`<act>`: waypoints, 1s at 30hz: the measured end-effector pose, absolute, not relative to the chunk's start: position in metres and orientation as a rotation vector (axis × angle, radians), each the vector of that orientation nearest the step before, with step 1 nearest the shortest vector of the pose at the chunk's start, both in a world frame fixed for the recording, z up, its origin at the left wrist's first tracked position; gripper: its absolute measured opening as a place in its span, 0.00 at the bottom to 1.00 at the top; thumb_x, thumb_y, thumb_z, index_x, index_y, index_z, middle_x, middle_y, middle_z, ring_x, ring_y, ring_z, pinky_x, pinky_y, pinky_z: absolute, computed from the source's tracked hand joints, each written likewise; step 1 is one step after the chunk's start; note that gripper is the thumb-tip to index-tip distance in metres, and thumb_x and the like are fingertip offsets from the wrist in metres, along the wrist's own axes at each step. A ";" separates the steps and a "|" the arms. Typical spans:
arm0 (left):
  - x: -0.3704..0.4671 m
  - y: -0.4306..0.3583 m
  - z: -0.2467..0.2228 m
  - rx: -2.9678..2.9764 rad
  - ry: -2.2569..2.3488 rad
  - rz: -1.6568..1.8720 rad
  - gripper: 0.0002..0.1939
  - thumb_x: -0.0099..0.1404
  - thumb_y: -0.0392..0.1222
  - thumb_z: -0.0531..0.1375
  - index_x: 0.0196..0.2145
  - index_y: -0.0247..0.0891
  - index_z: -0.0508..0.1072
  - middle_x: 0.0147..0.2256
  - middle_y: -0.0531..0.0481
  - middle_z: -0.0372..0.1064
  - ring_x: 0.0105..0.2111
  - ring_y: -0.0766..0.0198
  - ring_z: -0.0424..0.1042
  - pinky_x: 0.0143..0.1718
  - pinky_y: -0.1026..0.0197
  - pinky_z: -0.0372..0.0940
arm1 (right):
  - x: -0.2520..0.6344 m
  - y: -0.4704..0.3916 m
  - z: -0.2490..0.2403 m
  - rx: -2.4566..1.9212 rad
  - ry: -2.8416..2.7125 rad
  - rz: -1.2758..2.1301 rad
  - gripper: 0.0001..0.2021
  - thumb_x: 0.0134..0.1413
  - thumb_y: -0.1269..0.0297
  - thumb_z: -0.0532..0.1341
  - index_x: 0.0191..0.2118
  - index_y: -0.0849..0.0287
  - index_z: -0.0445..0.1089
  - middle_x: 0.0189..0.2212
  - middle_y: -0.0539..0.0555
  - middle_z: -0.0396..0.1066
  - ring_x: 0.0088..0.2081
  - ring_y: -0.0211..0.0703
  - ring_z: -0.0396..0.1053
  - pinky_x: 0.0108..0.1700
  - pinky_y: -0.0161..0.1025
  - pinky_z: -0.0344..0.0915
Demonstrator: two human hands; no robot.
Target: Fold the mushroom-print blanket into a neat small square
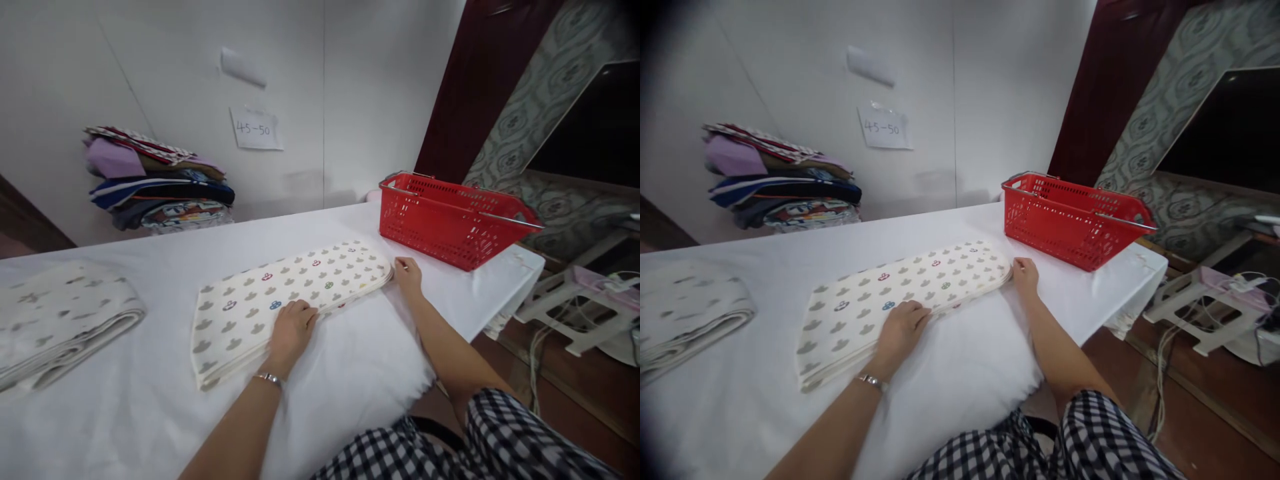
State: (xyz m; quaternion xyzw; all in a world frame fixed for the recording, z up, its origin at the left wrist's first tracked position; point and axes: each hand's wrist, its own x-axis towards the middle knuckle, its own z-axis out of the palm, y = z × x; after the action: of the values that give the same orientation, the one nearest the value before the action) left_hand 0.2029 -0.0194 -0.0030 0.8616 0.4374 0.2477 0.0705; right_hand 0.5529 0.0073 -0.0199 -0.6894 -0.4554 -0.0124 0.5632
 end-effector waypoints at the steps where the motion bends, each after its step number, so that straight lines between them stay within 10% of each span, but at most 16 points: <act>1: 0.203 -0.019 -0.004 2.597 1.319 0.747 0.12 0.67 0.41 0.53 0.35 0.41 0.76 0.35 0.48 0.70 0.37 0.60 0.66 0.41 0.55 0.60 | 0.558 0.007 -0.022 -1.664 -0.989 -0.012 0.16 0.50 0.52 0.54 0.30 0.60 0.71 0.30 0.55 0.70 0.34 0.46 0.65 0.37 0.42 0.62; 15: 0.201 -0.019 -0.004 2.544 1.266 0.798 0.10 0.65 0.38 0.54 0.35 0.41 0.76 0.35 0.48 0.69 0.38 0.59 0.65 0.41 0.55 0.59 | 0.542 0.007 -0.021 -2.052 -1.027 0.022 0.25 0.53 0.40 0.50 0.24 0.58 0.68 0.30 0.57 0.72 0.38 0.48 0.67 0.39 0.38 0.59; 30: 0.200 -0.020 -0.003 2.557 1.280 0.741 0.10 0.64 0.36 0.54 0.36 0.41 0.76 0.36 0.48 0.69 0.39 0.59 0.65 0.41 0.56 0.58 | 0.545 0.012 -0.027 -2.150 -1.039 0.003 0.11 0.47 0.54 0.60 0.24 0.57 0.68 0.35 0.56 0.73 0.41 0.49 0.70 0.41 0.41 0.61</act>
State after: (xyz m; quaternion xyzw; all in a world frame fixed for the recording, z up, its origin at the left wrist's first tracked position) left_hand 0.2002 -0.0203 -0.0031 0.8619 0.4314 0.2497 0.0934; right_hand 0.5451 0.0118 -0.0273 -0.8372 -0.4047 0.0010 0.3678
